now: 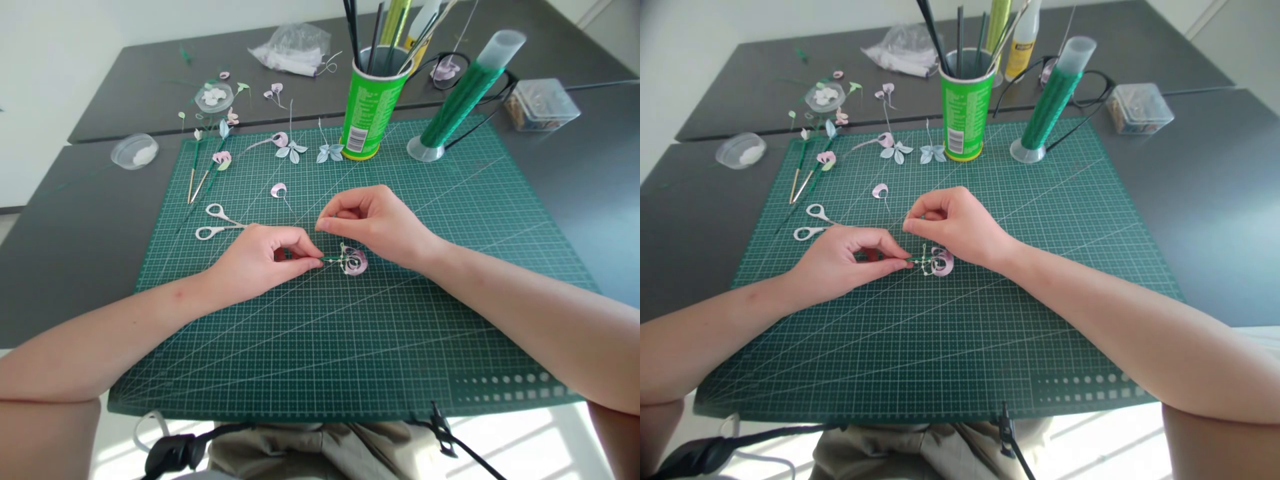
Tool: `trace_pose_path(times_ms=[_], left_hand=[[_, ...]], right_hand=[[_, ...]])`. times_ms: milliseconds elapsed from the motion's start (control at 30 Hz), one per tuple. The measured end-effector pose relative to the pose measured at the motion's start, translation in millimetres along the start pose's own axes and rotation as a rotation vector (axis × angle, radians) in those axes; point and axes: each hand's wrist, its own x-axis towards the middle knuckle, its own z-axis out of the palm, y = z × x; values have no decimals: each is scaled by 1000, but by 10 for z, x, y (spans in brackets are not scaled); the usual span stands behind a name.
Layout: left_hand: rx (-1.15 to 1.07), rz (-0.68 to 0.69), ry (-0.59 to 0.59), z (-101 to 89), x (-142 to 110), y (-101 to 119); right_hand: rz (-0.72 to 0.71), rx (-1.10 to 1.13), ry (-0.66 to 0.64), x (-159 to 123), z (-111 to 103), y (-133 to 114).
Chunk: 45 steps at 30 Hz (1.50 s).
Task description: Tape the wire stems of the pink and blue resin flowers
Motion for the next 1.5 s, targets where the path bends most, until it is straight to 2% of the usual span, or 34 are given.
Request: trace_pose_path(times_ms=[167, 433, 667, 867, 1000, 1100, 1233, 1333, 1433, 1500], left_hand=[[37, 54, 34, -2, -9, -27], [41, 57, 14, -18, -45, 29], [73, 138, -2, -25, -92, 14], [92, 206, 31, -25, -113, 37], [50, 188, 74, -21, -118, 66], [-81, 121, 89, -24, -100, 72], [-475, -66, 36, -38, -26, 29], [-721, -183, 6, -54, 41, -12], [-831, -244, -2, -66, 81, -36], [-859, -265, 0, -65, 89, -41]], right_hand=[[110, 61, -39, 19, -22, -3], [184, 178, -93, 29, -45, -34], [221, 288, -260, 47, -120, -8], [258, 345, -307, 57, -110, -1], [278, 343, -306, 65, -116, 25], [288, 380, -315, 78, -139, 54], [300, 455, -271, 84, -144, 58], [327, 449, -142, 68, -104, 28], [286, 452, 33, 43, -56, -4], [255, 482, 93, 27, -39, -20]])
